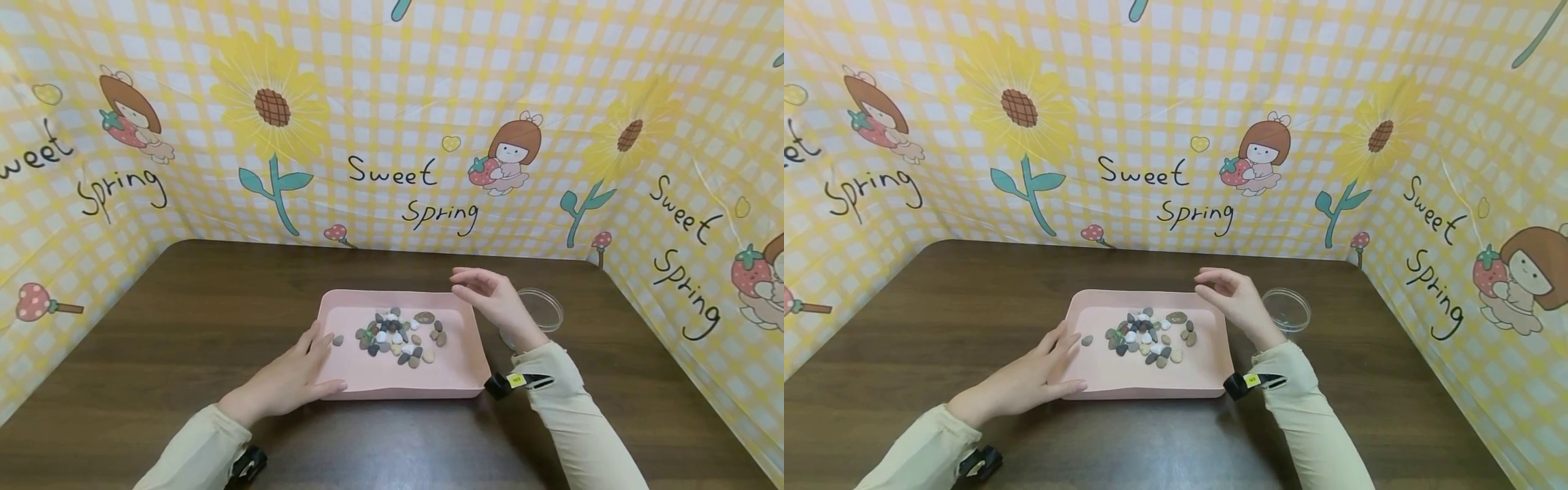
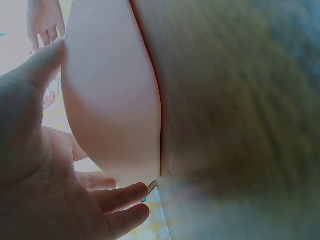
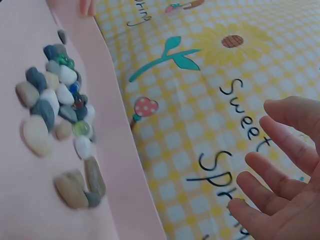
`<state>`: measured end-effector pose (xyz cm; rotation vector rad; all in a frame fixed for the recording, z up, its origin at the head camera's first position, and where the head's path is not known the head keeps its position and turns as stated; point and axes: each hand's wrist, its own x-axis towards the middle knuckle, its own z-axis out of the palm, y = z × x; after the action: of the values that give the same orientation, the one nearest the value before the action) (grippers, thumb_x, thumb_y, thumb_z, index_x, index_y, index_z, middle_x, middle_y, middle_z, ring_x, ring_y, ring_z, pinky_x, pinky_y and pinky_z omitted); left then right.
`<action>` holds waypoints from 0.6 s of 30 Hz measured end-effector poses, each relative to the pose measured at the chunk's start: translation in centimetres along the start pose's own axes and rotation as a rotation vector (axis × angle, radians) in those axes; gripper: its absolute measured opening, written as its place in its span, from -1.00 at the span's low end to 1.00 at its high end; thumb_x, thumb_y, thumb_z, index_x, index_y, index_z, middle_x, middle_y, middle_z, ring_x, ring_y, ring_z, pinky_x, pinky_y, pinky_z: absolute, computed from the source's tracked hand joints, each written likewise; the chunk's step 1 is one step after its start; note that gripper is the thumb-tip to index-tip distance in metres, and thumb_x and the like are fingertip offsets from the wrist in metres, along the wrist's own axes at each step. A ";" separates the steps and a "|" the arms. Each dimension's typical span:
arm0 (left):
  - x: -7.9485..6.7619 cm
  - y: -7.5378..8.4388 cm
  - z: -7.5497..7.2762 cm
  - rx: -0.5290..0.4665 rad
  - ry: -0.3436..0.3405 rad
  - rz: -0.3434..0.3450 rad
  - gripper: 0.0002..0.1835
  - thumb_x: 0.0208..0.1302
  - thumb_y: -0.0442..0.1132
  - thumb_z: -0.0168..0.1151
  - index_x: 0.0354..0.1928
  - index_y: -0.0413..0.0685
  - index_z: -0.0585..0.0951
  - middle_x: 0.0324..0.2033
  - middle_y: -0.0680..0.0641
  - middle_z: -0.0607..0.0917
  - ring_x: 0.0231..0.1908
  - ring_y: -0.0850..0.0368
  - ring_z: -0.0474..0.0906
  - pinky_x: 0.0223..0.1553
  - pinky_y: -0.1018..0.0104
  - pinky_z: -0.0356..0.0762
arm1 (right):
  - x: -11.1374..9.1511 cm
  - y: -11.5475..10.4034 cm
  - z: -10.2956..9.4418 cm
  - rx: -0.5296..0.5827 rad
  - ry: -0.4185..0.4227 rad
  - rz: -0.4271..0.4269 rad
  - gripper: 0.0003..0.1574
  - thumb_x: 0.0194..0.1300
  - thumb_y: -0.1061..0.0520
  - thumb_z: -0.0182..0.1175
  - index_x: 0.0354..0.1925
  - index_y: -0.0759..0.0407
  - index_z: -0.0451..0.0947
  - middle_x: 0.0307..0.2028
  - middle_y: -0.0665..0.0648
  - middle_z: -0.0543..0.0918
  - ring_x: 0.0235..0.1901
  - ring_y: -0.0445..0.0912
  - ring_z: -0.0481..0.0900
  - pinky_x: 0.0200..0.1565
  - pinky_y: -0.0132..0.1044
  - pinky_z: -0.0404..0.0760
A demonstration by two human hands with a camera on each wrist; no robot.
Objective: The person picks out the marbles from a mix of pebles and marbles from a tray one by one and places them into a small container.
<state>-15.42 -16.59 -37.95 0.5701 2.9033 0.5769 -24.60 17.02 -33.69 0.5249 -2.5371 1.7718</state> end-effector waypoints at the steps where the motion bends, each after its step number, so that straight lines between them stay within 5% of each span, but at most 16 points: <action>1: 0.0 0.0 0.0 -0.003 -0.001 -0.001 -0.04 0.15 0.34 0.07 0.37 -0.25 0.18 0.40 -0.43 -0.02 0.27 -0.35 0.25 0.15 -0.12 0.37 | 0.2 0.1 0.3 -0.003 -0.010 0.002 -0.56 0.23 0.09 0.24 0.00 0.35 0.51 0.21 0.19 0.48 0.22 0.01 0.43 0.19 -0.29 0.42; 7: 0.0 0.0 0.0 -0.005 0.011 0.005 -0.06 0.16 0.31 0.09 0.37 -0.25 0.19 0.39 -0.44 -0.02 0.27 -0.36 0.26 0.13 -0.12 0.38 | 1.4 0.7 1.8 -0.018 -0.072 0.018 -0.59 0.23 0.12 0.23 -0.01 0.32 0.54 0.19 0.23 0.49 0.20 0.06 0.46 0.21 -0.09 0.41; 18: -0.1 -0.1 0.0 -0.001 0.019 0.018 -0.05 0.16 0.33 0.08 0.36 -0.26 0.19 0.39 -0.45 -0.01 0.26 -0.36 0.27 0.13 -0.11 0.39 | 3.1 1.7 3.8 -0.034 -0.146 0.079 -0.64 0.25 0.15 0.21 -0.02 0.31 0.56 0.18 0.23 0.52 0.24 0.03 0.43 0.24 -0.07 0.38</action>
<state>-15.37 -16.65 -38.02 0.5941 2.9182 0.5893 -27.26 13.28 -36.05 0.5820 -2.7160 1.7737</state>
